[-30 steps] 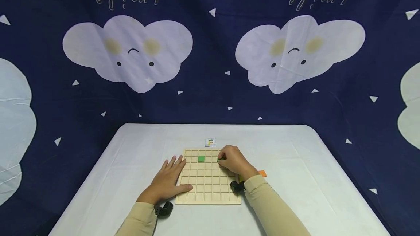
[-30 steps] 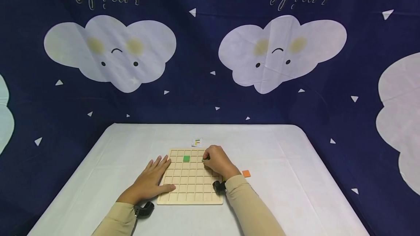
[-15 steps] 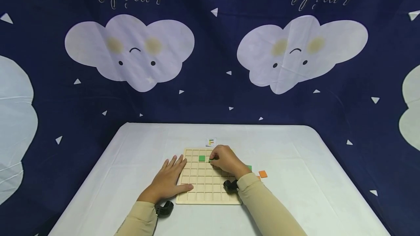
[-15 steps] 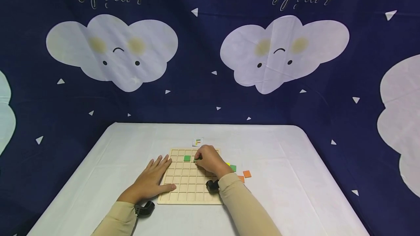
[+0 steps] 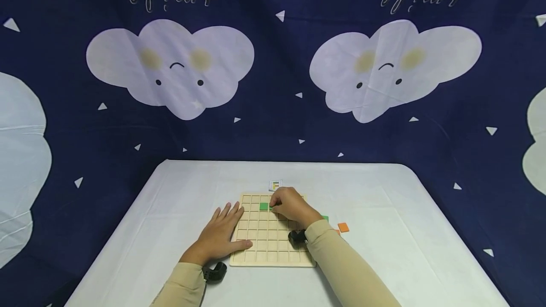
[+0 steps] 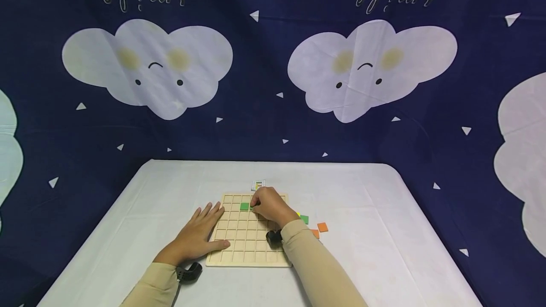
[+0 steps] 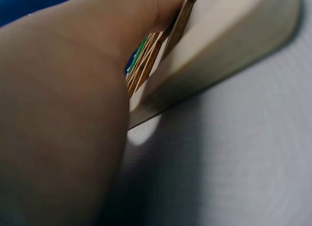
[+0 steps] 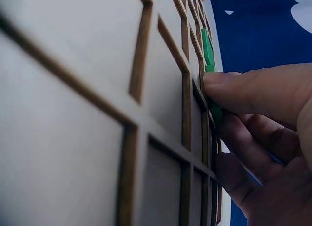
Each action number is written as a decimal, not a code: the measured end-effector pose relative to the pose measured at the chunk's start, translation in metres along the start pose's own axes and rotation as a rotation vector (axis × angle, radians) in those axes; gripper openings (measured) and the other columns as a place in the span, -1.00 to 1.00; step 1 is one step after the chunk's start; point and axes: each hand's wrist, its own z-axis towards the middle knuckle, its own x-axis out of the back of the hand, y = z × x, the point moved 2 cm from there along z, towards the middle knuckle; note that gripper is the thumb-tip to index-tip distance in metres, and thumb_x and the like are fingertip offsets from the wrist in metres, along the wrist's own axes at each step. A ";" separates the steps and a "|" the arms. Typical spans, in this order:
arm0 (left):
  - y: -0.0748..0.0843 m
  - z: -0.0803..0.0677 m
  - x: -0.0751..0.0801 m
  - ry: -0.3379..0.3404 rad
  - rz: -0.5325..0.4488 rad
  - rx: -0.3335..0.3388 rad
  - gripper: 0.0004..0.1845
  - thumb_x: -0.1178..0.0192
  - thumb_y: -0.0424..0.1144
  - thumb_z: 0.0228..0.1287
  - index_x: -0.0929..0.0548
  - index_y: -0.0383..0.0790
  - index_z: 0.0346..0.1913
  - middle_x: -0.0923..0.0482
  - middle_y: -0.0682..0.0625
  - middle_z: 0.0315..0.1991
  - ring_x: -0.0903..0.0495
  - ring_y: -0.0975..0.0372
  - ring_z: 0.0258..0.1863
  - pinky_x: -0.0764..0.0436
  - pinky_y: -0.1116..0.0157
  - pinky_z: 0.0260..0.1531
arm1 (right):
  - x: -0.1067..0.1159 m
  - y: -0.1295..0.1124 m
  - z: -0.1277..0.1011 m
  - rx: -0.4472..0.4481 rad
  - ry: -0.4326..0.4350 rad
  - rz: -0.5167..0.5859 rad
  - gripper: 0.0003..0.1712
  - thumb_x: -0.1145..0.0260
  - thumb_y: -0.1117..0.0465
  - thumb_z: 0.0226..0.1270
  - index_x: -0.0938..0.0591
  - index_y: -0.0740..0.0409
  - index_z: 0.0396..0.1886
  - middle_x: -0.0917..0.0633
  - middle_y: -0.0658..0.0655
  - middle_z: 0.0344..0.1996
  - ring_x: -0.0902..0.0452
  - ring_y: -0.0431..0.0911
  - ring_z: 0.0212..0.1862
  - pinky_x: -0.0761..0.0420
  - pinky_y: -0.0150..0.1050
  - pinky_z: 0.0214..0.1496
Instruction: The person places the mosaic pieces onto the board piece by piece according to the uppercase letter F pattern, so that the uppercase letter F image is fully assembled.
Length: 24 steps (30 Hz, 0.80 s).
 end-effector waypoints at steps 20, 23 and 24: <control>0.002 0.001 -0.002 -0.008 -0.004 0.003 0.20 -0.14 0.55 0.25 -0.18 -0.30 0.66 -0.03 -0.19 0.66 0.09 -0.10 0.64 0.19 -0.11 0.58 | 0.006 0.004 -0.012 0.015 0.034 0.021 -0.74 -0.59 0.35 0.27 -0.80 0.20 -0.05 -0.70 0.00 -0.14 -0.64 -0.10 -0.08 -0.69 -0.16 0.02; 0.002 0.001 -0.002 -0.011 -0.004 0.006 0.20 -0.15 0.55 0.25 -0.18 -0.30 0.66 -0.02 -0.19 0.67 0.09 -0.10 0.65 0.20 -0.10 0.58 | 0.010 0.008 -0.017 0.020 0.056 0.049 -0.77 -0.57 0.36 0.29 -0.80 0.21 -0.06 -0.69 0.01 -0.16 -0.64 -0.10 -0.11 -0.70 -0.16 -0.02; 0.002 0.001 -0.002 -0.012 -0.002 0.006 0.20 -0.15 0.55 0.25 -0.18 -0.29 0.66 -0.02 -0.18 0.67 0.09 -0.09 0.65 0.20 -0.10 0.58 | 0.011 0.010 -0.018 0.014 0.061 0.055 -0.78 -0.56 0.36 0.31 -0.80 0.21 -0.07 -0.69 0.00 -0.17 -0.64 -0.12 -0.12 -0.70 -0.18 -0.03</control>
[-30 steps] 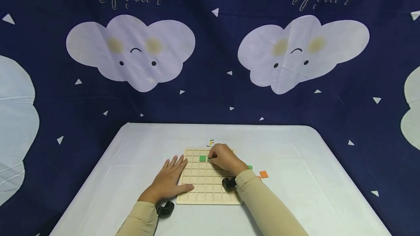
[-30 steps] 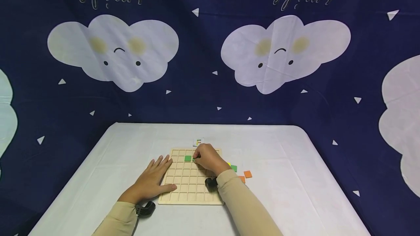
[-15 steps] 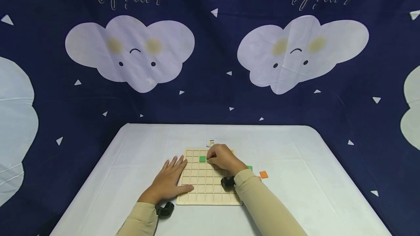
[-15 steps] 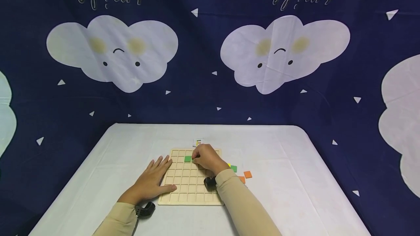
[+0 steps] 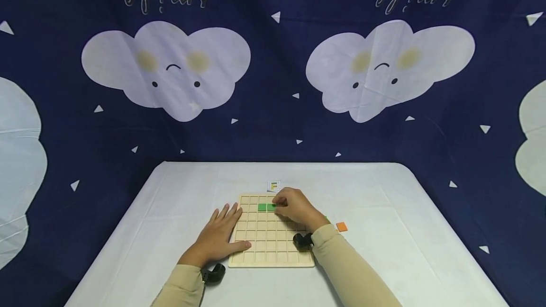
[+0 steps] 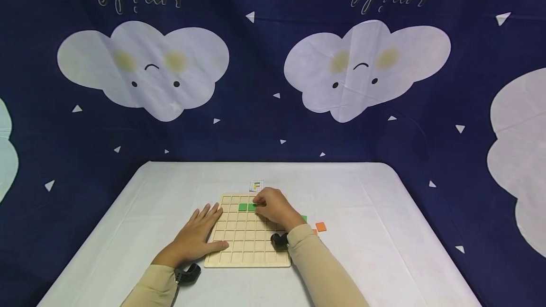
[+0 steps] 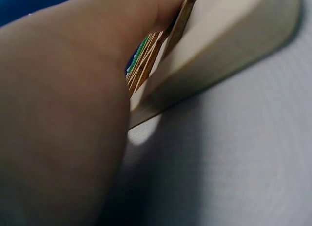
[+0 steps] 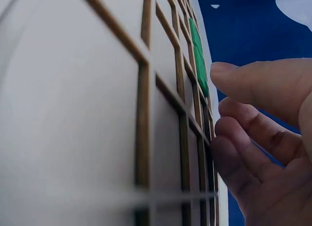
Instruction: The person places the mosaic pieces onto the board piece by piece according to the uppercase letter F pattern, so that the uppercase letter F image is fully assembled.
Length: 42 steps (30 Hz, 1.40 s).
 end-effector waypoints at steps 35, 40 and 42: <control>0.002 0.000 0.001 -0.013 0.006 0.010 0.21 -0.17 0.54 0.22 -0.18 -0.30 0.66 -0.02 -0.19 0.67 0.09 -0.10 0.64 0.18 -0.10 0.58 | 0.083 0.079 -0.080 -0.278 -0.045 0.061 -0.82 -0.57 0.31 0.27 -0.79 0.03 -0.16 -0.73 -0.09 -0.21 -0.63 -0.12 -0.14 -0.64 -0.03 0.07; 0.001 0.000 0.000 -0.009 0.011 0.010 0.21 -0.16 0.55 0.22 -0.18 -0.29 0.66 -0.02 -0.18 0.67 0.09 -0.09 0.65 0.18 -0.10 0.58 | 0.084 0.080 -0.091 -0.238 -0.062 0.065 -0.74 -0.64 0.28 0.18 -0.77 0.01 -0.17 -0.72 -0.10 -0.16 -0.62 -0.10 -0.07 -0.62 -0.02 0.12; 0.001 0.000 0.000 -0.010 0.010 0.009 0.21 -0.16 0.55 0.23 -0.18 -0.29 0.66 -0.02 -0.18 0.67 0.10 -0.09 0.65 0.18 -0.10 0.58 | 0.083 0.080 -0.093 -0.226 -0.057 0.063 -0.72 -0.65 0.28 0.16 -0.77 -0.01 -0.18 -0.70 -0.10 -0.16 -0.60 -0.09 -0.09 -0.61 -0.05 0.09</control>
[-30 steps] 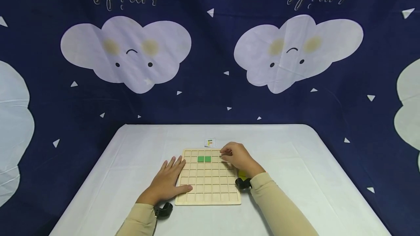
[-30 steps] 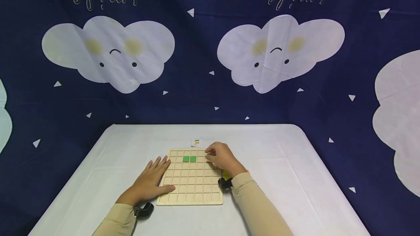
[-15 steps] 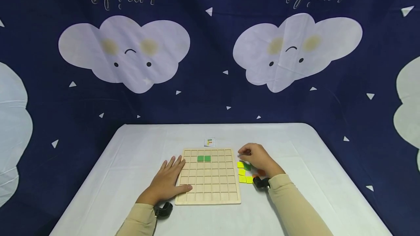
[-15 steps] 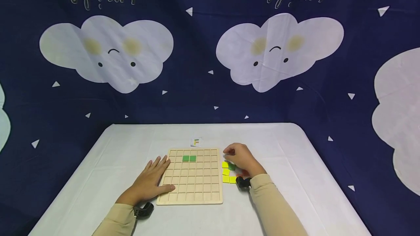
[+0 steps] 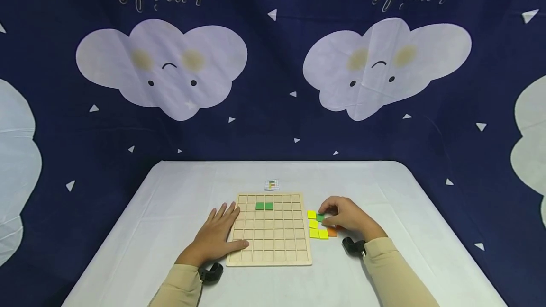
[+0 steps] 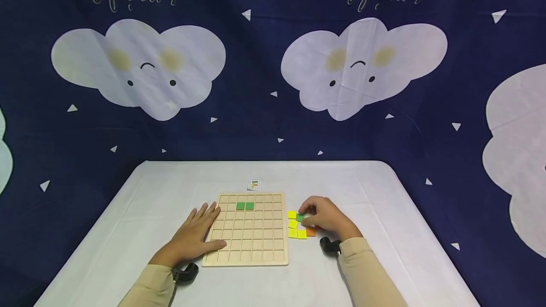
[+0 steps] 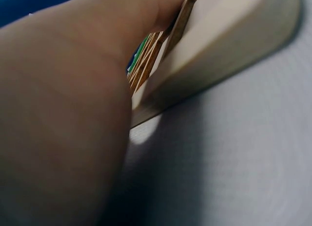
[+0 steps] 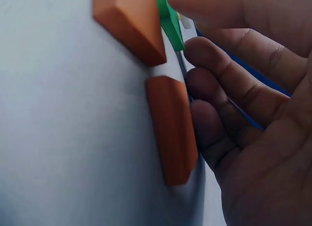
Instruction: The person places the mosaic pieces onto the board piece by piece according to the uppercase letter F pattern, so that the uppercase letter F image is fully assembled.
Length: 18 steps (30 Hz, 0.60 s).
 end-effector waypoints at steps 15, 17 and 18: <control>0.001 -0.001 0.002 0.005 -0.013 -0.011 0.20 -0.17 0.53 0.24 -0.18 -0.31 0.66 -0.02 -0.20 0.66 0.10 -0.10 0.64 0.19 -0.11 0.58 | -0.009 -0.003 -0.002 0.109 0.027 0.003 -0.76 -0.56 0.43 0.21 -0.78 -0.01 -0.30 -0.70 -0.09 -0.20 -0.59 -0.10 -0.20 -0.65 -0.24 -0.14; 0.001 -0.001 0.001 0.006 -0.012 -0.012 0.21 -0.17 0.54 0.24 -0.18 -0.32 0.66 -0.02 -0.20 0.66 0.10 -0.10 0.64 0.19 -0.12 0.58 | -0.010 -0.003 -0.002 0.118 0.029 -0.004 -0.77 -0.54 0.43 0.24 -0.77 -0.01 -0.30 -0.70 -0.09 -0.20 -0.59 -0.09 -0.21 -0.66 -0.24 -0.16; 0.001 -0.001 0.001 0.006 -0.011 -0.011 0.21 -0.17 0.54 0.24 -0.18 -0.31 0.66 -0.02 -0.19 0.67 0.10 -0.10 0.65 0.19 -0.12 0.58 | -0.010 -0.003 -0.001 0.121 0.031 -0.007 -0.77 -0.54 0.43 0.25 -0.77 -0.01 -0.31 -0.70 -0.10 -0.20 -0.59 -0.09 -0.21 -0.66 -0.24 -0.16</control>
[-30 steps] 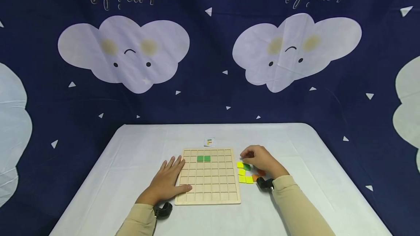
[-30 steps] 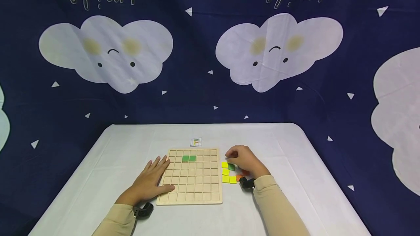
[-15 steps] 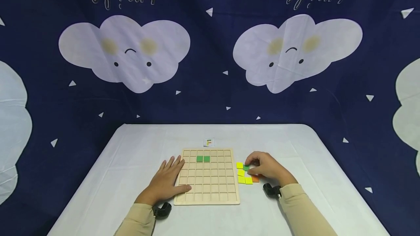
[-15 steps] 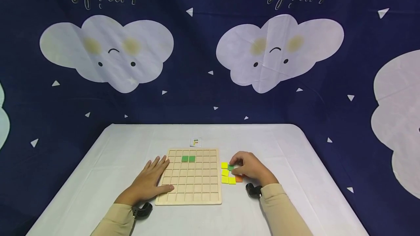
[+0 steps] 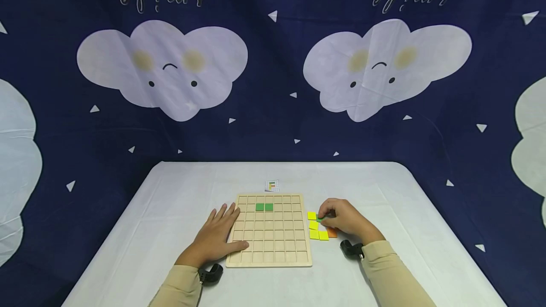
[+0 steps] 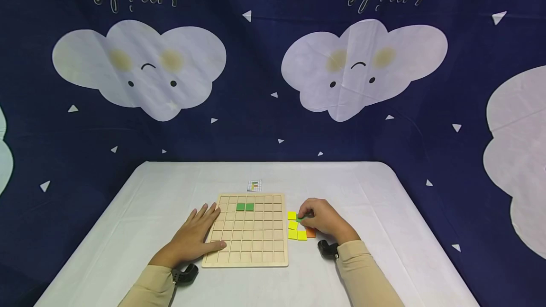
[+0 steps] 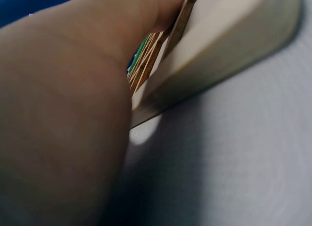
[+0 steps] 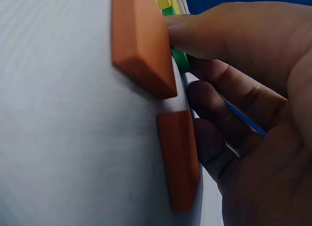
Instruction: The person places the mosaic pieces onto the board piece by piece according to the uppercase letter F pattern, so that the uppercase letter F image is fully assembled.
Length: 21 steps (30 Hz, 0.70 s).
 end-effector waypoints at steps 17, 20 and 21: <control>0.001 0.000 -0.001 0.005 -0.008 0.006 0.21 -0.17 0.53 0.24 -0.18 -0.32 0.66 -0.01 -0.20 0.67 0.10 -0.10 0.65 0.21 -0.11 0.58 | 0.005 -0.004 0.003 -0.067 0.038 -0.040 -0.81 -0.52 0.42 0.30 -0.77 0.02 -0.27 -0.70 -0.09 -0.19 -0.55 -0.09 -0.32 -0.65 -0.26 -0.37; 0.001 0.001 -0.002 0.001 -0.006 0.008 0.21 -0.16 0.54 0.23 -0.17 -0.32 0.66 -0.01 -0.19 0.67 0.11 -0.10 0.65 0.22 -0.10 0.58 | 0.006 -0.004 0.005 -0.086 0.056 -0.049 -0.80 -0.52 0.43 0.29 -0.78 0.02 -0.28 -0.70 -0.08 -0.18 -0.54 -0.11 -0.32 -0.64 -0.26 -0.34; 0.001 0.001 -0.001 0.002 -0.008 0.007 0.21 -0.16 0.54 0.23 -0.17 -0.31 0.66 -0.01 -0.19 0.67 0.12 -0.10 0.65 0.22 -0.10 0.58 | 0.007 -0.005 0.007 -0.092 0.064 -0.052 -0.79 -0.52 0.44 0.29 -0.78 0.02 -0.28 -0.70 -0.09 -0.18 -0.54 -0.12 -0.32 -0.63 -0.26 -0.31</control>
